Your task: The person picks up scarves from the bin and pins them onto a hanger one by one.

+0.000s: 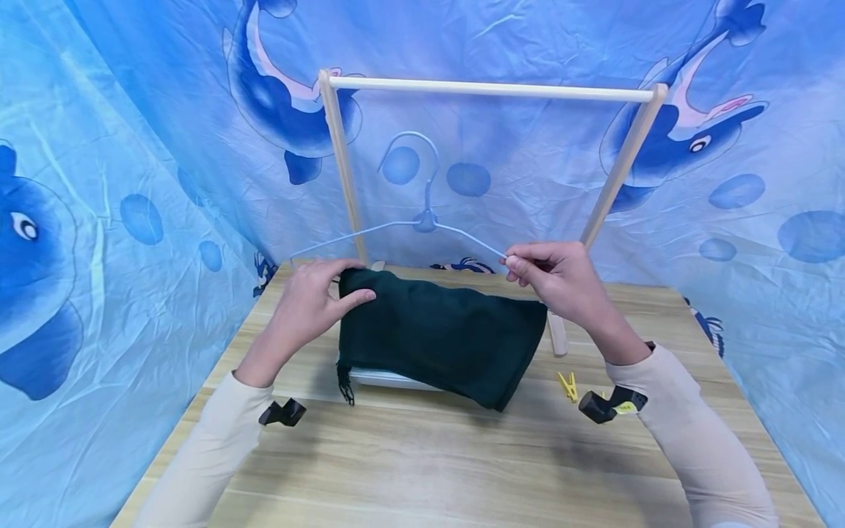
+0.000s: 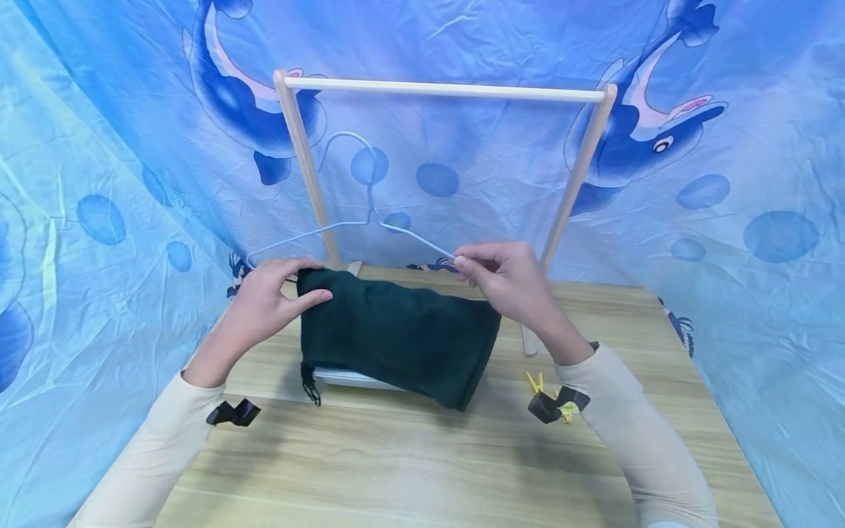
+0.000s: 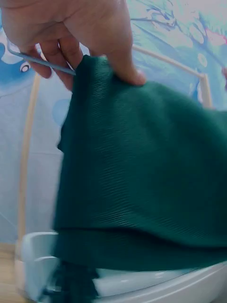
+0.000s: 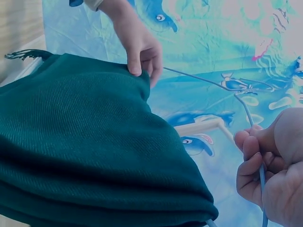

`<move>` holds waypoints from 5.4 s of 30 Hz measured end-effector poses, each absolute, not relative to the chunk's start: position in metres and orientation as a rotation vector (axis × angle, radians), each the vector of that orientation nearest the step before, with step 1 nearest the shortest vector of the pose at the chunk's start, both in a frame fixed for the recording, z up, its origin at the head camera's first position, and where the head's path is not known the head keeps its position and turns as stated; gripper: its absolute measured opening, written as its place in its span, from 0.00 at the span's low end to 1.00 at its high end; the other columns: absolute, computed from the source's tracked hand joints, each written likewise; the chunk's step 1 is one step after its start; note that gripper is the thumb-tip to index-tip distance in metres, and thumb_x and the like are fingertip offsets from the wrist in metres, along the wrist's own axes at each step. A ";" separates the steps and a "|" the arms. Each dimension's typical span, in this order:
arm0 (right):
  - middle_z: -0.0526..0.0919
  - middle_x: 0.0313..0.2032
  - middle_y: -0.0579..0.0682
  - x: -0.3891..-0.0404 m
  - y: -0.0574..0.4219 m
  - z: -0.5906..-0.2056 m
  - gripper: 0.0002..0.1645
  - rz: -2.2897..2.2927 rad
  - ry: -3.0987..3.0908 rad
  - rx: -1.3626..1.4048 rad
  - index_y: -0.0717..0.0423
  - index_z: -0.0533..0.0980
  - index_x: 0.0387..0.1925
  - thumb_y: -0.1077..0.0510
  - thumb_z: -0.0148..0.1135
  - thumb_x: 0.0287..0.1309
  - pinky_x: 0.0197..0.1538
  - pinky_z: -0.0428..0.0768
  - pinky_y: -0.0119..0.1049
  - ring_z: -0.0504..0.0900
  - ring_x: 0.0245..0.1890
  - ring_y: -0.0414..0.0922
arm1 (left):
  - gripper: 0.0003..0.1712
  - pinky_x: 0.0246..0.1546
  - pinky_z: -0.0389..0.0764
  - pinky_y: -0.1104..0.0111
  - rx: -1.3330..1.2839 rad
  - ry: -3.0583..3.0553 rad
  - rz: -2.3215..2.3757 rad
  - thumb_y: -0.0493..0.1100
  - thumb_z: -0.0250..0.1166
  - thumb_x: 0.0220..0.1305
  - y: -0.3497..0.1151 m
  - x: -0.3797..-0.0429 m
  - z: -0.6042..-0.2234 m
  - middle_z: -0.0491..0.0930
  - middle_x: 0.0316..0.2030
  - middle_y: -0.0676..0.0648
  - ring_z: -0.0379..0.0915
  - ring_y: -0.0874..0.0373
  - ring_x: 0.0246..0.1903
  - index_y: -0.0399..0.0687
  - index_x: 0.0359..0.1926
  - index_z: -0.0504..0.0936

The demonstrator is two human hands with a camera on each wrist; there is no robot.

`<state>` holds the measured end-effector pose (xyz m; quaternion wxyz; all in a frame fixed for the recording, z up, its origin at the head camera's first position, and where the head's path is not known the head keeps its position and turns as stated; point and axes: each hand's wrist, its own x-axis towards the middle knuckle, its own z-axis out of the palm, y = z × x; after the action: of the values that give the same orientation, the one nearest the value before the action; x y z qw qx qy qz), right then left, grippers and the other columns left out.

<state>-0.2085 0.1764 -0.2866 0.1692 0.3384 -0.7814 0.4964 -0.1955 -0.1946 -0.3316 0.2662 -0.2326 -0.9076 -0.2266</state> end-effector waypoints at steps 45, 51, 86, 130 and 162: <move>0.86 0.26 0.53 -0.209 0.165 -0.304 0.07 1.367 -2.268 1.056 0.66 0.86 0.38 0.72 0.63 0.65 0.30 0.81 0.27 0.80 0.23 0.46 | 0.05 0.46 0.71 0.71 -1.153 -2.117 -1.447 0.25 0.56 0.71 -0.167 -0.190 -0.324 0.71 0.40 0.45 0.67 0.56 0.44 0.35 0.44 0.72; 0.86 0.28 0.59 -0.206 0.167 -0.301 0.08 1.437 -2.217 1.059 0.71 0.85 0.39 0.75 0.61 0.64 0.32 0.83 0.29 0.81 0.25 0.37 | 0.07 0.53 0.70 0.66 -0.973 -2.230 -1.275 0.28 0.59 0.72 -0.169 -0.190 -0.321 0.76 0.46 0.44 0.68 0.53 0.50 0.38 0.47 0.76; 0.86 0.27 0.56 -0.215 0.166 -0.303 0.07 1.366 -2.239 1.030 0.67 0.86 0.38 0.73 0.64 0.64 0.30 0.82 0.29 0.81 0.23 0.40 | 0.14 0.70 0.66 0.59 -0.939 -2.507 -1.492 0.35 0.56 0.77 -0.185 -0.199 -0.328 0.75 0.65 0.42 0.65 0.49 0.71 0.43 0.60 0.77; 0.86 0.28 0.56 -0.217 0.172 -0.286 0.09 1.325 -2.149 1.069 0.70 0.86 0.40 0.75 0.61 0.65 0.31 0.80 0.26 0.80 0.24 0.40 | 0.32 0.42 0.82 0.46 -0.319 -2.514 -0.272 0.55 0.71 0.65 -0.187 -0.162 -0.325 0.85 0.47 0.31 0.81 0.33 0.43 0.33 0.56 0.82; 0.85 0.26 0.55 -0.215 0.160 -0.283 0.09 1.329 -2.121 1.089 0.69 0.86 0.38 0.75 0.62 0.64 0.30 0.79 0.26 0.79 0.23 0.39 | 0.21 0.57 0.78 0.65 -1.230 -2.140 -0.363 0.45 0.79 0.57 -0.066 -0.203 -0.343 0.83 0.46 0.48 0.77 0.54 0.46 0.45 0.49 0.83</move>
<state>-0.2149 0.1604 -0.2831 0.2047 0.3904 -0.7605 0.4768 -0.2035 -0.0664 -0.3430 0.3178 -0.4674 -0.8133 -0.1378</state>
